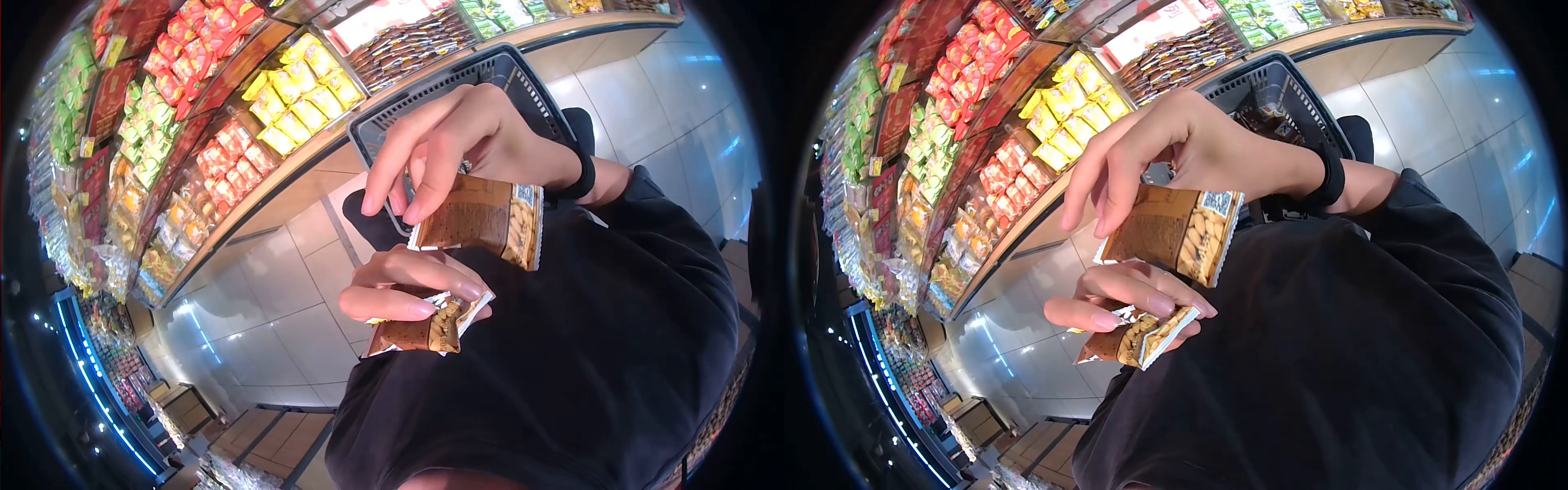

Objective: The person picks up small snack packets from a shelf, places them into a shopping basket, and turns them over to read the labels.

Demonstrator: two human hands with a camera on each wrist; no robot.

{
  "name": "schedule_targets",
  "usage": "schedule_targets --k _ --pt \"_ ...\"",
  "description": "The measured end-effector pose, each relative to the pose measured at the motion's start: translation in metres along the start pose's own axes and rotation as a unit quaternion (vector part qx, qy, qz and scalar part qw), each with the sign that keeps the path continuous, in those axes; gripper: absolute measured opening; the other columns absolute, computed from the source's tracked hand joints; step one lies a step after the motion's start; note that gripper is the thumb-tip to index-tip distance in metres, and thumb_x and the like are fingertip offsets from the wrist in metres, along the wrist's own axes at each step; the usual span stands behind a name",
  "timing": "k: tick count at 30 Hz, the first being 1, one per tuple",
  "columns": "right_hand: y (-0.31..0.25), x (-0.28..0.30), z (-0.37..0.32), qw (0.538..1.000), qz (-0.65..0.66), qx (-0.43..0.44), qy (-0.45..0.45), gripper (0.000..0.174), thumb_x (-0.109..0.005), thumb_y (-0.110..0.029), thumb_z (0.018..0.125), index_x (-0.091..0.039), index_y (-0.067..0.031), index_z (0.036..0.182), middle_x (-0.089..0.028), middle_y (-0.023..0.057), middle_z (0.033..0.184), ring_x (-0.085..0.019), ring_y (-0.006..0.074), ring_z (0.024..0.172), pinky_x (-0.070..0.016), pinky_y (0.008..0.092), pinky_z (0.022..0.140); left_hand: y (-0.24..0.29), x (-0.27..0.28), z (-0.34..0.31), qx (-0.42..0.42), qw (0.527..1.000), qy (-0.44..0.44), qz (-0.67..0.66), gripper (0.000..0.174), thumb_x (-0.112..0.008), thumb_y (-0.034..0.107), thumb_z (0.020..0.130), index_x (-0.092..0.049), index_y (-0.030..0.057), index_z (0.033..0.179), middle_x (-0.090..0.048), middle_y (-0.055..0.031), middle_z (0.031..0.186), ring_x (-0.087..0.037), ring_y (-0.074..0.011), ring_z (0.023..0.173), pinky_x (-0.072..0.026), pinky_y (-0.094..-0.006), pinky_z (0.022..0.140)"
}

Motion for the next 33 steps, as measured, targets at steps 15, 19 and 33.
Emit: schedule_targets --k 15,19,33 --pt "0.014 -0.009 -0.005 0.992 0.11 -0.043 0.044 0.015 -0.082 -0.014 0.084 -0.076 -0.0029 0.09 -0.074 0.015 0.105 -0.071 0.0231 0.098 -0.0539 0.0315 0.083 0.008 -0.002 0.012 -0.069 0.988 0.02 0.134 0.046 -0.077 -0.005 0.084 -0.044 -0.0037 0.115 -0.062 -0.0442 0.102 -0.073 -0.0468 0.077 -0.0636 -0.0488 0.064" --pt "0.012 -0.01 -0.004 0.995 0.087 -0.03 0.033 0.012 -0.081 -0.012 0.085 -0.076 -0.0031 0.09 -0.074 0.0144 0.106 -0.071 0.0224 0.098 -0.0539 0.0312 0.083 0.007 -0.002 0.009 -0.08 0.987 0.039 0.135 0.049 -0.079 -0.006 0.081 -0.043 -0.0043 0.115 -0.062 -0.0444 0.1 -0.073 -0.0467 0.075 -0.0631 -0.0506 0.063" --pt "-0.01 -0.009 0.003 0.998 -0.039 0.048 -0.002 0.004 -0.075 -0.006 0.088 -0.077 -0.0052 0.084 -0.074 0.0173 0.107 -0.067 0.0218 0.078 -0.048 0.0293 0.062 0.006 -0.01 0.011 -0.087 0.96 0.107 0.245 0.06 -0.088 -0.011 0.068 -0.046 0.0092 0.106 -0.073 -0.0256 0.086 -0.076 -0.0324 0.071 -0.0646 -0.0399 0.064"
Point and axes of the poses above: each hand's wrist, its own z-axis towards the middle knuckle, its own x-axis out of the back of the hand, y = z × x, the point moved 5 cm from there along z, towards the middle knuckle
